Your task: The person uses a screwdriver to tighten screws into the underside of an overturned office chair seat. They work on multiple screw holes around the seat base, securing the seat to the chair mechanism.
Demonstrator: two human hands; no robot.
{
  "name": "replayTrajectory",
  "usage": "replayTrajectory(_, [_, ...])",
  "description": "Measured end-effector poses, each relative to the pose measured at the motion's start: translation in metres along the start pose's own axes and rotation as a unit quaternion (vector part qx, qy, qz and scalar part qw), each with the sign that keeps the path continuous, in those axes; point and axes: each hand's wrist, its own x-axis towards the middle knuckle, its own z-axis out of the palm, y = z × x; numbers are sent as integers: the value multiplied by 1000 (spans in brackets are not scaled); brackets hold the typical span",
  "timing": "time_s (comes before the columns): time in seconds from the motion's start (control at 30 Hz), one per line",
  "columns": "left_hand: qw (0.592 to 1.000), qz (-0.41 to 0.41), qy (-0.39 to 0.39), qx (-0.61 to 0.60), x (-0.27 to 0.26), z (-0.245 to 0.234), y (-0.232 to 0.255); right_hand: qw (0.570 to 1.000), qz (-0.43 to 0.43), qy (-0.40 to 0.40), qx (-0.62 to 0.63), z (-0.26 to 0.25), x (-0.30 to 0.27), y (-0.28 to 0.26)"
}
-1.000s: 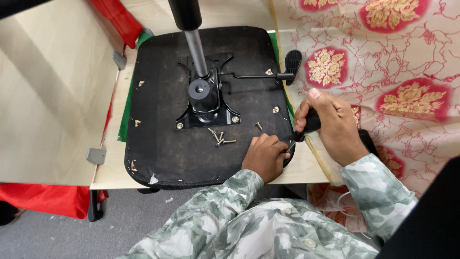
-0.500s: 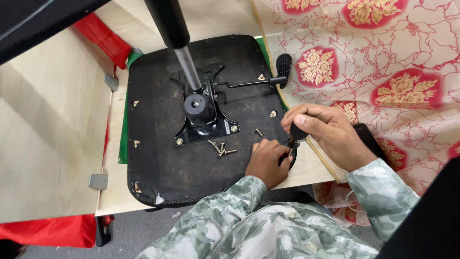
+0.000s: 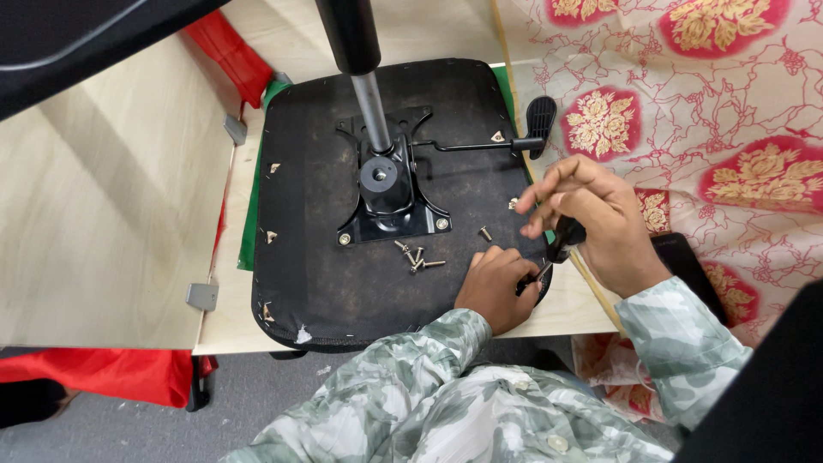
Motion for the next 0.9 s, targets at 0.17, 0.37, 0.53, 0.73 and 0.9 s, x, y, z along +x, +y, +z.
replayTrajectory(0.17, [1000, -1, 5, 0, -1, 1, 0, 988, 5, 32, -148, -4, -2, -3])
replayTrajectory(0.37, [1000, -5, 10, 3, -1, 2, 1, 981, 4, 39, -191, -5, -9, -2])
replayTrajectory(0.53, [1000, -4, 28, 4, 2, 5, 1, 988, 10, 45, -144, -4, -16, 0])
replayTrajectory(0.73, [999, -5, 33, 7, 1, 9, -3, 998, -1, -16, -55, -20, -26, 2])
replayTrajectory(0.9, [1000, -14, 26, -2, 1, 8, -1, 999, 18, 29, -36, -23, -26, 2])
